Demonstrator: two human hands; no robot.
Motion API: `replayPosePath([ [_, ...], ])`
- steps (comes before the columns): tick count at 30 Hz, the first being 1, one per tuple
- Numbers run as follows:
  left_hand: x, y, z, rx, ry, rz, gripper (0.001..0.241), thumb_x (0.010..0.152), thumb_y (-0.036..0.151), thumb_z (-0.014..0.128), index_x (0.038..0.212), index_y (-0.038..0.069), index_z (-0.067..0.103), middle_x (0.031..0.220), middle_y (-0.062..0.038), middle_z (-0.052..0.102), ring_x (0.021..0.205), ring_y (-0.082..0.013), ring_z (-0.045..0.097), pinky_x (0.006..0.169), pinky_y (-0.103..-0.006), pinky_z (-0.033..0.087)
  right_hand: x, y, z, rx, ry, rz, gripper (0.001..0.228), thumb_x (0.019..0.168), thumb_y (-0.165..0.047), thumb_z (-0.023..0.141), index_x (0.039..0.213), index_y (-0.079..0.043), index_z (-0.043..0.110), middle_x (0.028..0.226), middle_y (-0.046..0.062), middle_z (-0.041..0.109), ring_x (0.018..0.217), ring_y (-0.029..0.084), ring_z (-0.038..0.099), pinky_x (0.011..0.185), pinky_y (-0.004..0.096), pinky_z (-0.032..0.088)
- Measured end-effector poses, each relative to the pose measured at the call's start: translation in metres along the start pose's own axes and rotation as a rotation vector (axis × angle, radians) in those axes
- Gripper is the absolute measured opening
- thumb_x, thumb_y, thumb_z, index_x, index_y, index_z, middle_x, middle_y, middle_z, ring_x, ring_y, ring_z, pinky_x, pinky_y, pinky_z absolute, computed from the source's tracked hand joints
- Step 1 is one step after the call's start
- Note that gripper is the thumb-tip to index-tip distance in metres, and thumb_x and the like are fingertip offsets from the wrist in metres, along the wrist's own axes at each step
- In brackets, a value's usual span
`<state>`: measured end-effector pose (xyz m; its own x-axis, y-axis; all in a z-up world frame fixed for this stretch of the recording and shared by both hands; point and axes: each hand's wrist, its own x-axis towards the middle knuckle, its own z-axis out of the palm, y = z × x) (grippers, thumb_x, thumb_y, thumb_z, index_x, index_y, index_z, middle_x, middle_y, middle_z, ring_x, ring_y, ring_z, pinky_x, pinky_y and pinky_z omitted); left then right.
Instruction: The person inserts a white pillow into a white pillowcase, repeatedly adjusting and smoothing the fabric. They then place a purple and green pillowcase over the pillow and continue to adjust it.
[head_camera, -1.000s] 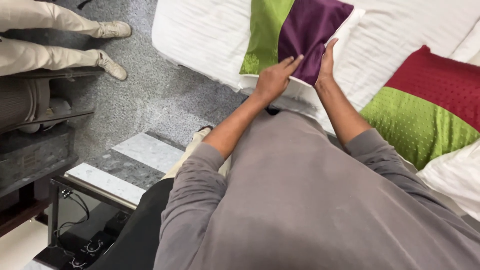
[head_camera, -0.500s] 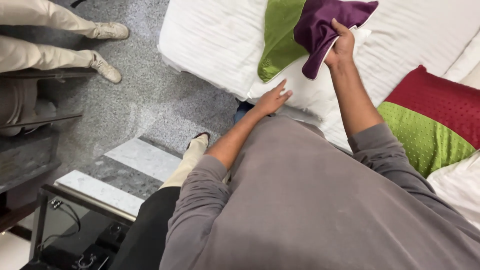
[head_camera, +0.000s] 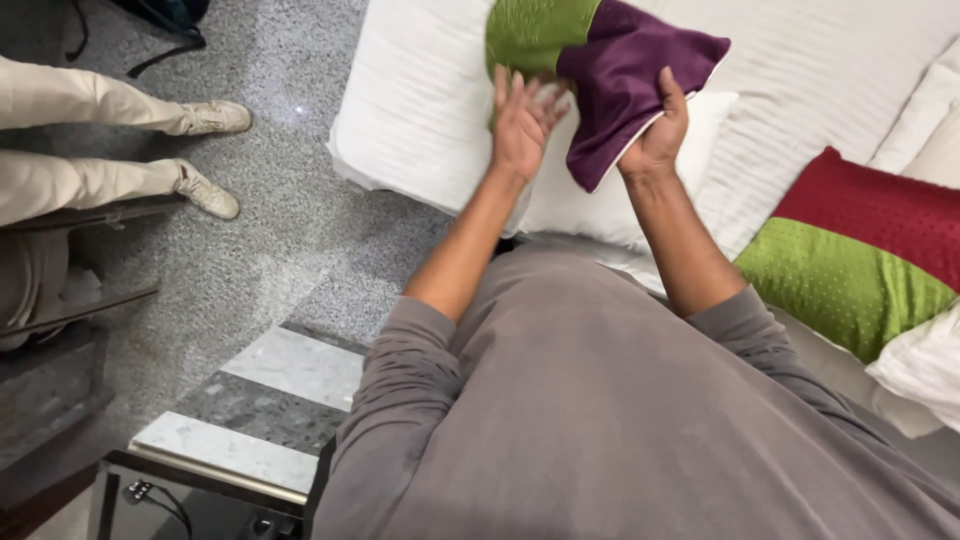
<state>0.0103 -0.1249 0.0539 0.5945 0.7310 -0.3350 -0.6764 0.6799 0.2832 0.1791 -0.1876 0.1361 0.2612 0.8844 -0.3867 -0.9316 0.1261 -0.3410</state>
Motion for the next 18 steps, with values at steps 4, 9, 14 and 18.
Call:
replayPosePath([
  [4, -0.001, 0.043, 0.032, 0.312, 0.034, 0.115, 0.112, 0.085, 0.042, 0.073, 0.161, 0.025, -0.007, 0.157, -0.027, 0.029, 0.127, -0.0403, 0.057, 0.104, -0.0568, 0.048, -0.01, 0.007, 0.021, 0.024, -0.032, -0.022, 0.055, 0.099, -0.031, 0.06, 0.143, 0.001, 0.049, 0.14, 0.018, 0.062, 0.129, 0.036, 0.064, 0.119, 0.052, 0.051],
  [9, 0.016, -0.023, -0.039, 0.703, 0.023, -0.102, 0.109, 0.093, 0.043, 0.076, 0.162, 0.013, -0.002, 0.164, -0.023, 0.036, 0.139, -0.0302, 0.051, 0.113, -0.0478, 0.048, 0.001, 0.033, 0.02, 0.067, -0.073, -0.051, 0.055, 0.1, -0.032, 0.062, 0.143, 0.001, 0.051, 0.14, 0.016, 0.062, 0.131, 0.034, 0.062, 0.121, 0.05, 0.05],
  [14, 0.007, -0.025, -0.033, -0.178, -0.113, -0.382, 0.072, 0.103, 0.043, 0.066, 0.155, -0.001, 0.041, 0.146, -0.02, 0.055, 0.128, -0.0291, 0.059, 0.108, -0.0454, 0.049, -0.017, 0.03, 0.052, -0.088, -0.196, -0.145, 0.058, 0.102, -0.037, 0.064, 0.148, -0.004, 0.051, 0.147, 0.01, 0.061, 0.138, 0.028, 0.059, 0.126, 0.043, 0.044],
  [18, 0.018, 0.035, 0.029, 0.046, -0.223, -0.096, 0.054, 0.101, 0.012, 0.069, 0.15, 0.003, 0.046, 0.138, -0.01, 0.063, 0.126, -0.022, 0.061, 0.11, -0.0396, 0.05, -0.021, -0.021, 0.056, -0.27, -0.269, -0.297, 0.058, 0.103, -0.043, 0.066, 0.15, -0.011, 0.053, 0.153, 0.004, 0.06, 0.142, 0.023, 0.057, 0.126, 0.038, 0.04],
])
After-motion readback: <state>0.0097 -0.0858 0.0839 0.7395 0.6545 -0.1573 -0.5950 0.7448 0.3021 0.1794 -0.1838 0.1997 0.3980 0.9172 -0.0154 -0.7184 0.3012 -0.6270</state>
